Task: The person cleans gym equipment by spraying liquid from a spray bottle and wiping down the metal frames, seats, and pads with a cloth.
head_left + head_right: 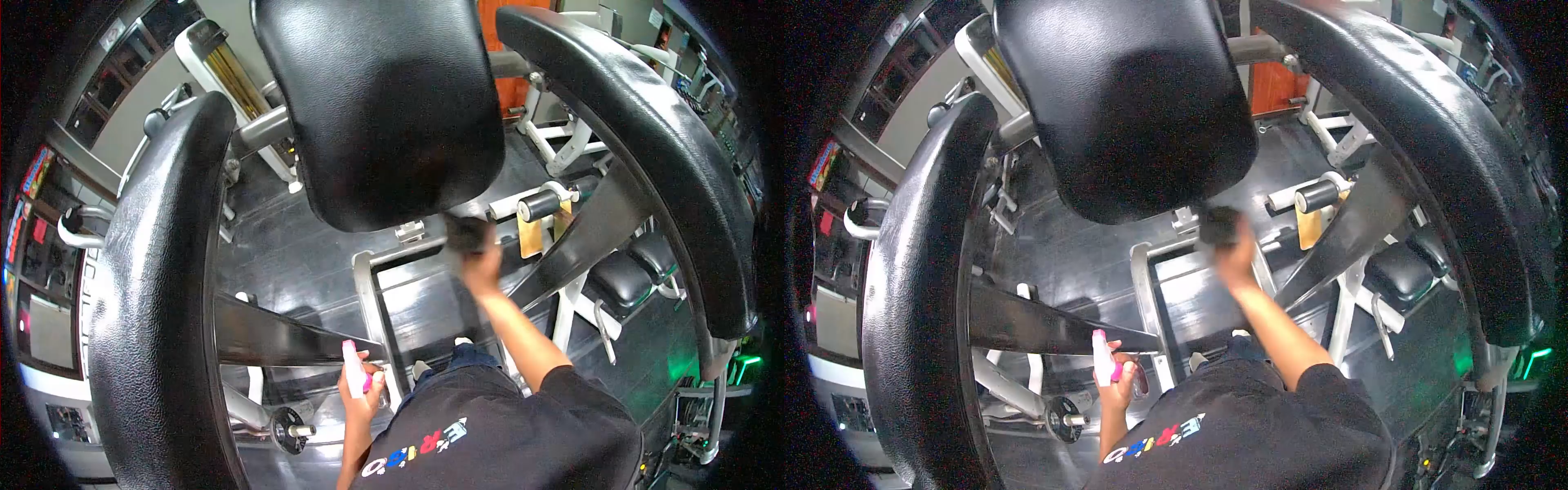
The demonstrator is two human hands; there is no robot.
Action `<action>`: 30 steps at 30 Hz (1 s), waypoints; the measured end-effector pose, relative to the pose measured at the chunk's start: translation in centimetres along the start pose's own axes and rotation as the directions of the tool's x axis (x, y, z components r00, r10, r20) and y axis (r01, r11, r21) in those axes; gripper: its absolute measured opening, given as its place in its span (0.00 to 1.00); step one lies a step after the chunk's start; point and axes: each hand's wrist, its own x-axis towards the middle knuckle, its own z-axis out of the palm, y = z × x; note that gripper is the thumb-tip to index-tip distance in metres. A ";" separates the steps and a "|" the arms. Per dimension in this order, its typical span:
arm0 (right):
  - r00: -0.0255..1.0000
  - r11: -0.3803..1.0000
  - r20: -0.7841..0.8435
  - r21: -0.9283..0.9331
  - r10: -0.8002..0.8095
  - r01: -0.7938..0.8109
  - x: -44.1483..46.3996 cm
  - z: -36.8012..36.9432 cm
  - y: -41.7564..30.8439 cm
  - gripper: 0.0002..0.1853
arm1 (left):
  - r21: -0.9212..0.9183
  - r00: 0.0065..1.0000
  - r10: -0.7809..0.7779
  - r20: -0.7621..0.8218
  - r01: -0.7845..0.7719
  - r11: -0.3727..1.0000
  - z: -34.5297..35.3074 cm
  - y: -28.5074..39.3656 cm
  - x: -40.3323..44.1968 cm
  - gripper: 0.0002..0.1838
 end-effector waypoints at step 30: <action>0.931 0.926 -0.053 -0.136 -0.361 0.351 5.6 -4.0 -9.2 0.20 | 0.037 0.994 0.010 0.105 -0.014 0.999 2.5 -0.1 2.3 0.32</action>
